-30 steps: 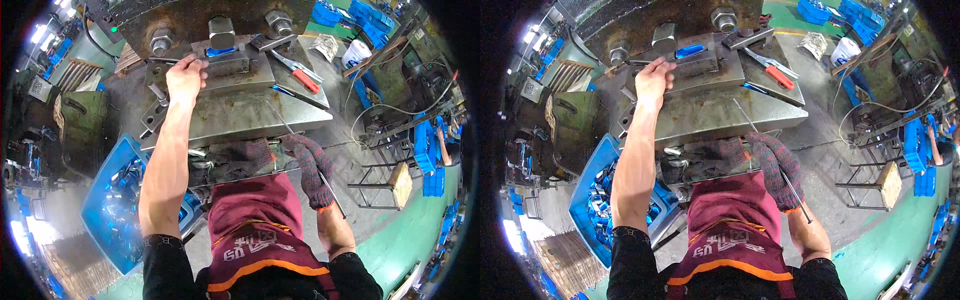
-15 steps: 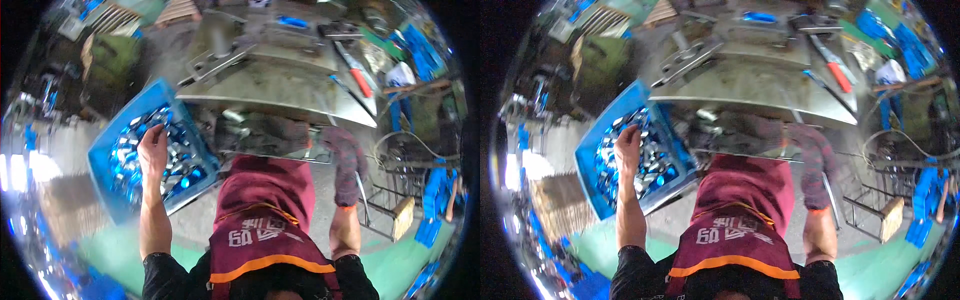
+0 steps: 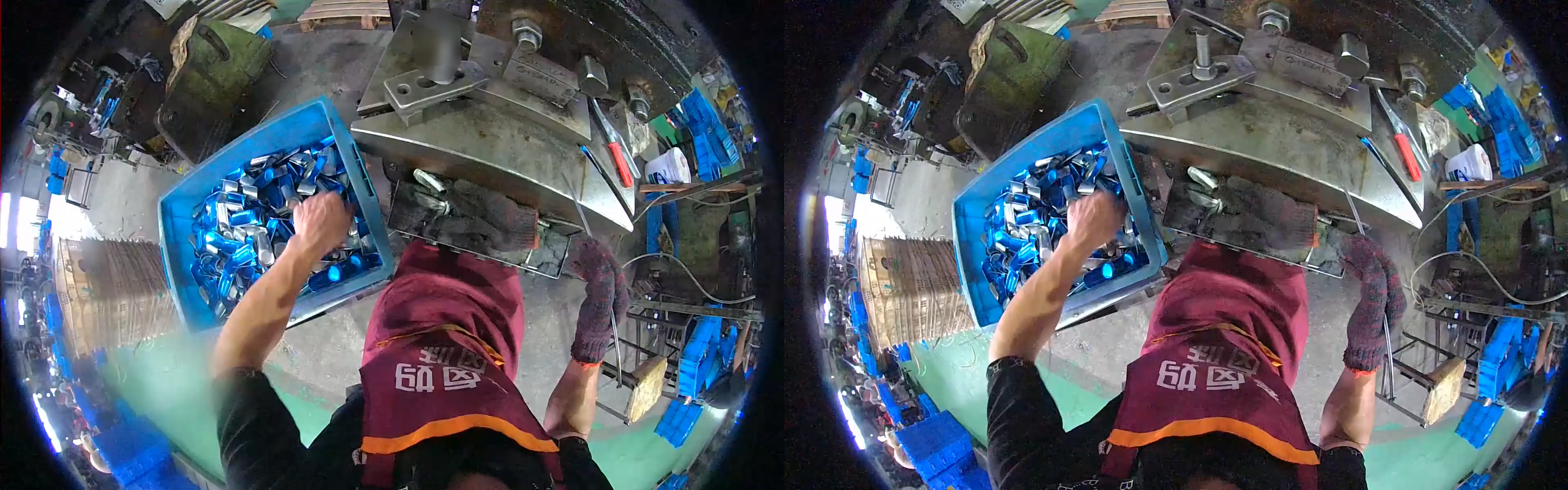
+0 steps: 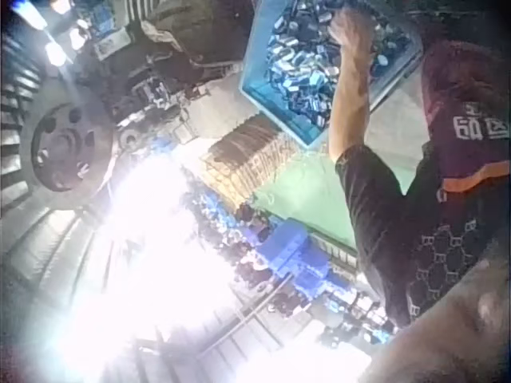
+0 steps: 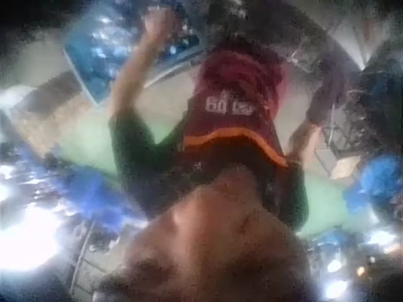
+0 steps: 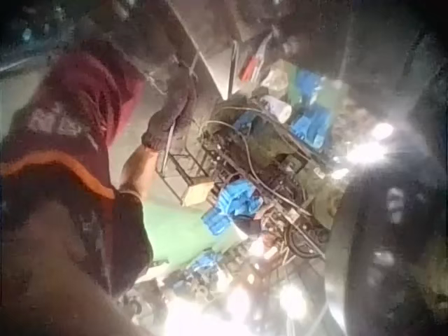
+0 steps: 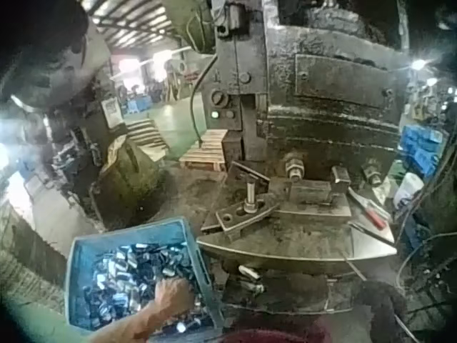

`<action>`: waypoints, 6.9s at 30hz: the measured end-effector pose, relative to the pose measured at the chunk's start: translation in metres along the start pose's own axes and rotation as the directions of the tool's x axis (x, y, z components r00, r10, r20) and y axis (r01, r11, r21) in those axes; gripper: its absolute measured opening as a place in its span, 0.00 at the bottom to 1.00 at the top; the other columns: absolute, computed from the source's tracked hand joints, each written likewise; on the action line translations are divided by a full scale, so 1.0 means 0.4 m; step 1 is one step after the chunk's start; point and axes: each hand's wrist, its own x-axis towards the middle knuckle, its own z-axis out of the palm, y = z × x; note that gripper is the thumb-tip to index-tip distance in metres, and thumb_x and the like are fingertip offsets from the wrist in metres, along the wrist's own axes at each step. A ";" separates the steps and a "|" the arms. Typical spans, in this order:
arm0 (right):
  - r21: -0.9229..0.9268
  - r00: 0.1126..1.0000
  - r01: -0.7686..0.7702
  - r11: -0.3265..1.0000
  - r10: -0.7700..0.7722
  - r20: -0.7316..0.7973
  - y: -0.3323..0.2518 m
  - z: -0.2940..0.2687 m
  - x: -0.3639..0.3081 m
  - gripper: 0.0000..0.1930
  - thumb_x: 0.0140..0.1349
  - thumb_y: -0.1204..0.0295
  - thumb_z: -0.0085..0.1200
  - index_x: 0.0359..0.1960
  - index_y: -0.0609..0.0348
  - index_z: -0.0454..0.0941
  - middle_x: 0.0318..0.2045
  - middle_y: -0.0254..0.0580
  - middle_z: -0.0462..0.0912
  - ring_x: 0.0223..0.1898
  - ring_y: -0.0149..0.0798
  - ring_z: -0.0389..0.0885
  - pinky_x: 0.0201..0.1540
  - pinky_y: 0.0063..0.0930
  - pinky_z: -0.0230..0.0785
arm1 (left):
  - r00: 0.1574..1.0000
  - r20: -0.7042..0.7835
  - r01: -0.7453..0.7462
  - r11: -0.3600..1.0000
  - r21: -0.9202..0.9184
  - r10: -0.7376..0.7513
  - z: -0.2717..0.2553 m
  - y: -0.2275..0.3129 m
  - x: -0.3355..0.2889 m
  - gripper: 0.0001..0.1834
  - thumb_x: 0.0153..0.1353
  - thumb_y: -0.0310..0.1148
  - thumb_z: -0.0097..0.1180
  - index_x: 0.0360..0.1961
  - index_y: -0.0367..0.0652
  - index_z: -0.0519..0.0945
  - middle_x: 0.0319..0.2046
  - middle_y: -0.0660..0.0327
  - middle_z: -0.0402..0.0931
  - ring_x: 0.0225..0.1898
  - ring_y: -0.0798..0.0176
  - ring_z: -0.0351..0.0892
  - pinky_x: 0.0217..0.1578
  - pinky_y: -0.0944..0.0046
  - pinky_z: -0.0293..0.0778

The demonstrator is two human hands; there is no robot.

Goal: The person repeatedly takes metal pieces from a bin by hand, places them one at a time into a press machine to shape them, and removes each stamped piece using a metal rod.

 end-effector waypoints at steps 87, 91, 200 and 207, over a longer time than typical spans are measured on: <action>0.362 0.998 -0.050 0.931 0.029 0.063 0.045 -0.008 0.148 0.27 0.66 0.60 0.46 0.57 0.75 0.65 0.53 0.56 0.75 0.52 0.47 0.77 0.56 0.39 0.69 | 0.947 -0.312 -0.081 0.886 -0.457 -0.075 -0.008 -0.152 -0.249 0.16 0.54 0.29 0.61 0.44 0.39 0.79 0.39 0.51 0.78 0.38 0.50 0.80 0.39 0.58 0.75; 0.294 0.989 -0.128 0.947 0.100 0.109 0.115 -0.073 0.073 0.29 0.66 0.58 0.46 0.58 0.74 0.64 0.53 0.56 0.75 0.52 0.47 0.77 0.54 0.40 0.70 | 0.972 -0.214 -0.166 0.920 -0.355 0.093 -0.032 -0.127 -0.256 0.17 0.54 0.33 0.61 0.46 0.42 0.79 0.39 0.52 0.77 0.42 0.48 0.77 0.43 0.55 0.73; -0.044 0.996 0.006 0.999 -0.003 0.085 0.009 -0.011 0.015 0.26 0.65 0.57 0.45 0.52 0.72 0.70 0.45 0.51 0.79 0.47 0.44 0.78 0.52 0.37 0.70 | 0.981 -0.195 0.020 0.995 0.100 0.000 0.021 -0.128 -0.077 0.16 0.51 0.35 0.63 0.40 0.40 0.79 0.40 0.52 0.77 0.44 0.48 0.76 0.44 0.53 0.74; 0.233 0.975 0.144 0.962 -0.178 0.131 -0.004 0.031 0.177 0.21 0.67 0.62 0.44 0.53 0.68 0.71 0.46 0.46 0.80 0.48 0.38 0.78 0.51 0.29 0.68 | 0.984 -0.118 0.101 0.965 -0.243 -0.132 -0.032 -0.118 -0.082 0.11 0.51 0.39 0.62 0.30 0.44 0.80 0.33 0.52 0.79 0.37 0.49 0.79 0.36 0.53 0.74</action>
